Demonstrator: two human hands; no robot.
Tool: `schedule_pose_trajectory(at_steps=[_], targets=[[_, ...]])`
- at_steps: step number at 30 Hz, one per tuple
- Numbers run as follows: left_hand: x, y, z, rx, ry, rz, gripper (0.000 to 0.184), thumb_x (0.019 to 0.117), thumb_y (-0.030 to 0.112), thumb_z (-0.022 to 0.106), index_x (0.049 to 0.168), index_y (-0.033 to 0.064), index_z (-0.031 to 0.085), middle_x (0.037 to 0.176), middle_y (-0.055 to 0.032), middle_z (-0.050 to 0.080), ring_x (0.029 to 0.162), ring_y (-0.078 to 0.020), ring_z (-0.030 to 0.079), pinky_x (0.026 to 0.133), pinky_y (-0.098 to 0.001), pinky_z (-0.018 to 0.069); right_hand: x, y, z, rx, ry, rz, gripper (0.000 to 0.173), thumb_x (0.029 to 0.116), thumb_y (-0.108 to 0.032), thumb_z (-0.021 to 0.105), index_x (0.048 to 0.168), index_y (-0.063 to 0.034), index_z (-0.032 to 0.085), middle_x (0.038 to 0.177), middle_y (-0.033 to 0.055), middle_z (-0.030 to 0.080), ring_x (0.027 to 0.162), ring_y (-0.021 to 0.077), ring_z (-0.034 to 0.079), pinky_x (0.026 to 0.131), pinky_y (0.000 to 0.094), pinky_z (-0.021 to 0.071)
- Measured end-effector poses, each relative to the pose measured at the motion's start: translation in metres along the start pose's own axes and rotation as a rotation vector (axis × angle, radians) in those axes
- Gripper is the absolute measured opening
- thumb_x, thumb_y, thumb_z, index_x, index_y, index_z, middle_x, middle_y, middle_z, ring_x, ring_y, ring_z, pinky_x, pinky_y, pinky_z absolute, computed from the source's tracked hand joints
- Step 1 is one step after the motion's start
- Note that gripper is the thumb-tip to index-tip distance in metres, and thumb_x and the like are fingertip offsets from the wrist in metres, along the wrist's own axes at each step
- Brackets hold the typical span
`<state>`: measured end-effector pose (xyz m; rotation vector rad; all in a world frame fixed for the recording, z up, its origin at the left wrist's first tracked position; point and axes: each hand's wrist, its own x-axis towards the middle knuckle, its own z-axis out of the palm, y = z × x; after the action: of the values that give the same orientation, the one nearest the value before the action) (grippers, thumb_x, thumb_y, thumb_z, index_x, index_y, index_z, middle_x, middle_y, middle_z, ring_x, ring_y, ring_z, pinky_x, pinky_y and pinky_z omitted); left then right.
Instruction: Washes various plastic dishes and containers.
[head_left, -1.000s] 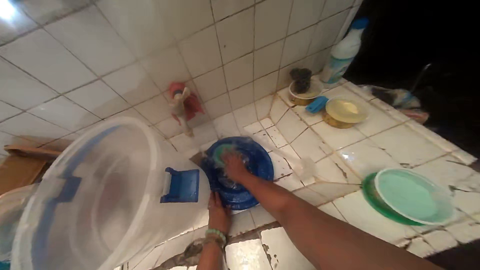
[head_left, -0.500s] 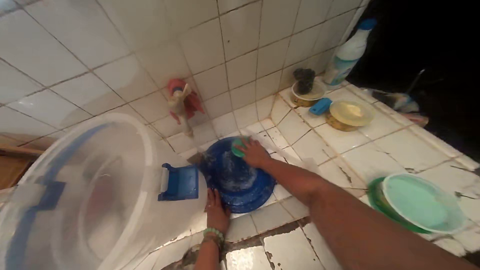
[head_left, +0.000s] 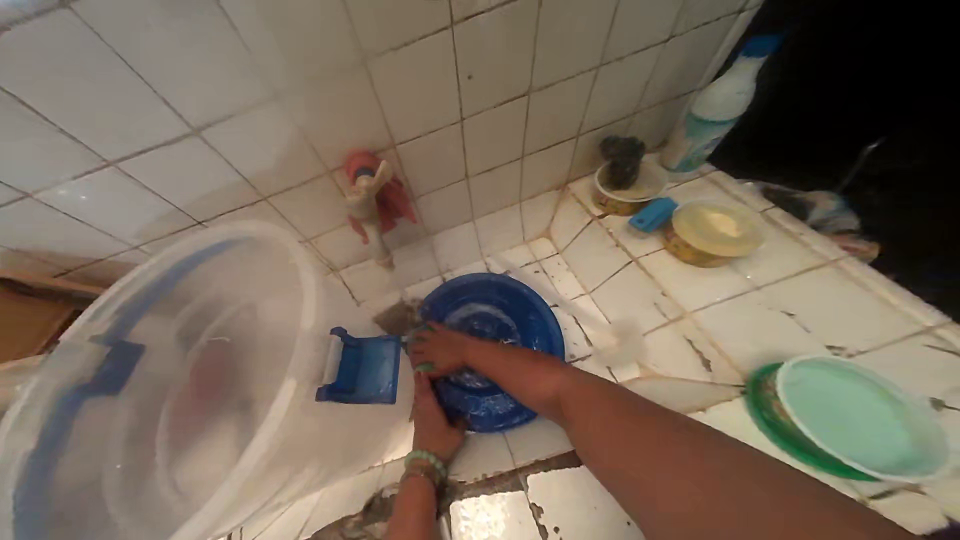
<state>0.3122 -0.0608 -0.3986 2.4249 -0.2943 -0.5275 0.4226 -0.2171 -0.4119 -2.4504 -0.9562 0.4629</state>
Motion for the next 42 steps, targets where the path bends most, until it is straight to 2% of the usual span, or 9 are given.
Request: schedule_pose_trajectory(at_steps=[3, 8, 12, 16, 22, 27, 34, 37, 42], targets=[[0.000, 0.008, -0.008, 0.256, -0.148, -0.092, 0.112, 0.0837, 0.038, 0.079, 0.161, -0.0055, 0.011, 0.170, -0.0237, 0.003, 0.157, -0.0350, 0.014, 0.126, -0.0468, 0.0215, -0.005, 0.017, -0.032, 0.034, 0.070, 0.245, 0.050, 0.1054, -0.041, 0.055, 0.147, -0.0130, 0.057, 0.161, 0.0178, 0.042, 0.152, 0.0448, 0.027, 0.122, 0.0695, 0.0099], [0.000, 0.014, -0.009, 0.323, -0.185, -0.119, 0.113, 0.0866, 0.046, 0.076, 0.162, -0.0035, 0.008, 0.170, -0.0209, 0.003, 0.158, -0.0328, 0.014, 0.126, -0.0472, 0.0215, -0.083, 0.072, -0.034, 0.012, 0.346, 0.752, 0.051, 0.1036, -0.021, 0.056, 0.154, -0.0144, 0.048, 0.159, 0.0221, 0.041, 0.148, 0.0498, 0.032, 0.117, 0.0689, 0.0273], [0.002, 0.018, -0.007, 0.292, -0.163, -0.087, 0.113, 0.0853, 0.044, 0.078, 0.162, -0.0037, 0.009, 0.170, -0.0233, 0.003, 0.157, -0.0364, 0.014, 0.125, -0.0503, 0.0226, -0.107, 0.042, -0.002, -0.017, 0.304, 0.890, 0.066, 0.1046, -0.022, 0.051, 0.165, -0.0196, 0.025, 0.171, 0.0234, 0.014, 0.156, 0.0511, 0.009, 0.119, 0.0759, 0.0092], [0.001, 0.012, -0.003, 0.189, -0.116, 0.005, 0.125, 0.0748, 0.048, 0.087, 0.159, -0.0086, 0.014, 0.167, -0.0316, 0.002, 0.156, -0.0423, 0.011, 0.126, -0.0479, 0.0217, -0.056, -0.008, 0.020, 0.105, 0.262, 0.727, 0.068, 0.0992, -0.025, 0.061, 0.162, -0.0169, 0.035, 0.173, 0.0136, 0.011, 0.158, 0.0459, -0.001, 0.117, 0.0793, -0.0030], [0.001, -0.003, 0.003, 0.201, -0.106, 0.089, 0.143, 0.0625, 0.056, 0.092, 0.158, -0.0110, 0.011, 0.164, -0.0359, 0.011, 0.154, -0.0457, 0.016, 0.126, -0.0494, 0.0198, -0.080, -0.079, 0.033, 0.305, 0.048, 0.468, 0.056, 0.1101, -0.026, 0.043, 0.164, -0.0191, 0.030, 0.174, 0.0083, 0.014, 0.160, 0.0387, 0.004, 0.121, 0.0718, 0.0016], [0.000, 0.006, 0.002, 0.405, -0.190, 0.086, 0.119, 0.0705, 0.072, 0.079, 0.163, 0.0188, 0.026, 0.166, -0.0336, -0.004, 0.155, -0.0491, 0.004, 0.125, -0.0560, 0.0169, -0.193, -0.048, 0.031, 0.165, 0.021, 0.450, 0.056, 0.1075, -0.030, 0.052, 0.160, -0.0189, 0.039, 0.170, 0.0126, 0.026, 0.158, 0.0411, 0.013, 0.122, 0.0726, 0.0039], [0.000, 0.023, -0.002, 0.589, -0.248, 0.091, 0.099, 0.0838, 0.066, 0.071, 0.163, 0.0257, 0.028, 0.167, -0.0299, 0.004, 0.155, -0.0471, 0.008, 0.125, -0.0579, 0.0101, -0.129, 0.041, -0.016, 0.069, 0.317, 0.945, 0.064, 0.1038, -0.020, 0.052, 0.164, -0.0140, 0.029, 0.161, 0.0337, 0.028, 0.149, 0.0526, 0.027, 0.121, 0.0664, 0.0219], [0.006, 0.035, -0.008, 0.786, -0.292, 0.323, 0.088, 0.0930, 0.060, 0.063, 0.159, 0.0091, 0.036, 0.167, -0.0215, 0.022, 0.155, -0.0462, 0.013, 0.121, -0.0686, 0.0010, -0.089, 0.043, -0.019, 0.106, 0.394, 0.974, 0.062, 0.1044, -0.030, 0.054, 0.162, -0.0203, 0.034, 0.164, 0.0311, 0.024, 0.151, 0.0525, 0.024, 0.120, 0.0705, 0.0174], [0.009, 0.041, -0.002, 0.904, -0.412, 0.787, 0.049, 0.1053, 0.007, 0.045, 0.151, -0.0085, 0.040, 0.154, -0.0341, 0.039, 0.146, -0.0483, 0.036, 0.123, -0.0609, 0.0182, -0.137, 0.025, -0.031, 0.241, 0.347, 1.149, 0.068, 0.1000, -0.014, 0.057, 0.163, -0.0206, 0.031, 0.163, 0.0342, 0.023, 0.151, 0.0549, 0.020, 0.113, 0.0781, 0.0207]])
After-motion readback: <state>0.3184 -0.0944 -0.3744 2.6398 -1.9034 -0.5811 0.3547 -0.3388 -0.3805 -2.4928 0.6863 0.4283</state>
